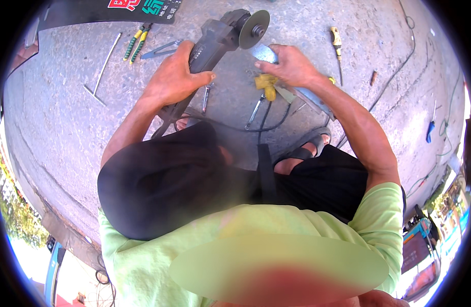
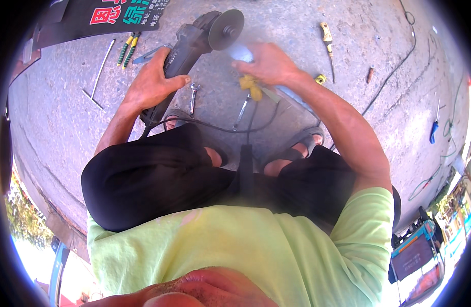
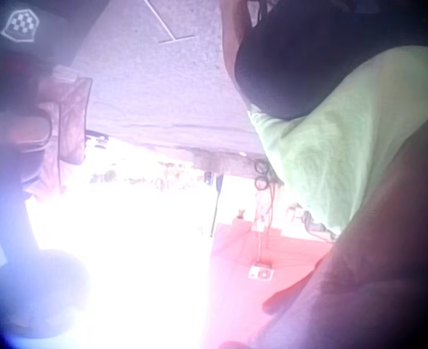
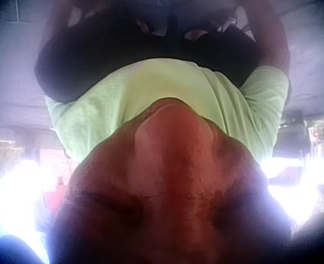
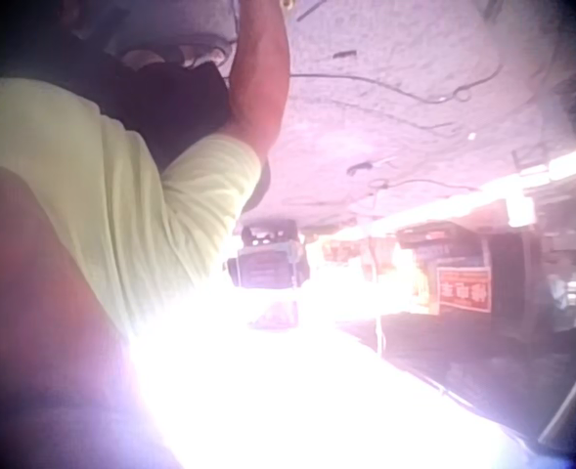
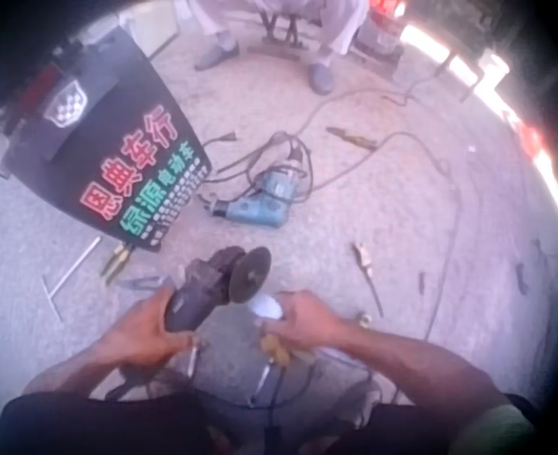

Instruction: The person uses an angle grinder to cut and shape a metal bracket and then wipes the metal part with a small cloth.

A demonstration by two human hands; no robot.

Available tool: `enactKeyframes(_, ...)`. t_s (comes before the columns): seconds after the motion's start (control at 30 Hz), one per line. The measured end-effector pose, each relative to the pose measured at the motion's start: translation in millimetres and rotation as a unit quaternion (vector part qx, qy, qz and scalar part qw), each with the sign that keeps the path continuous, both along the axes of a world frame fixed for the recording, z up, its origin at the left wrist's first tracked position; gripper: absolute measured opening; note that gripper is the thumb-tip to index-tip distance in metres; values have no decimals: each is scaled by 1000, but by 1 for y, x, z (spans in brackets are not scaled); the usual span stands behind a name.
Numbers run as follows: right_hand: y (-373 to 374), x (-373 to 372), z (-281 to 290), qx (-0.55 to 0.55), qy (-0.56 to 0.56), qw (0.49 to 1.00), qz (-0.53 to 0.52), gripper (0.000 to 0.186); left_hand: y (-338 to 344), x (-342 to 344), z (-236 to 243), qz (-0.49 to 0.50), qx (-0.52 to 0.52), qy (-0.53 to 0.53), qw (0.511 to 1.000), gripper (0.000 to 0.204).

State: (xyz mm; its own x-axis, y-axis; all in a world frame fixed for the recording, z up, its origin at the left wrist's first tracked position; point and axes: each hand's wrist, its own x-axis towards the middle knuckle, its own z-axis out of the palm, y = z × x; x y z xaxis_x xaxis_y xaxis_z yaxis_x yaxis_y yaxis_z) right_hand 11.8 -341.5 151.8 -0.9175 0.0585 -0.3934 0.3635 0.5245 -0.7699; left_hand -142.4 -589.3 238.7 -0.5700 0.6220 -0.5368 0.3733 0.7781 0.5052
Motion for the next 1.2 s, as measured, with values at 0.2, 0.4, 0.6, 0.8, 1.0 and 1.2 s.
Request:
enactKeyframes(0.2, -1, -4, 16, 27, -5, 999, 16, 47, -1, 0, -3, -4, 0, -1, 1000, 69)
enactKeyframes(0.4, -1, -4, 12, 22, 4, 1000, 14, 47, -1, -1, -1, -7, -16, -12, 1000, 77)
enactKeyframes(0.6, 0, -5, 12, 11, 4, 1000, 8, 45, 2, -1, 0, -13, -42, -19, 999, 83)
enactKeyframes(0.8, 0, -5, 10, 26, 8, 1000, 11, 44, -1, -1, -4, -17, -16, -1, 1000, 73)
enactKeyframes(1.0, 0, -4, 4, 23, 10, 1000, 5, 44, -2, 0, -5, -15, -7, 1, 1000, 67)
enactKeyframes(1.2, -1, -4, 6, 31, 6, 999, -2, 45, -1, -2, -6, -16, -9, -6, 1000, 66)
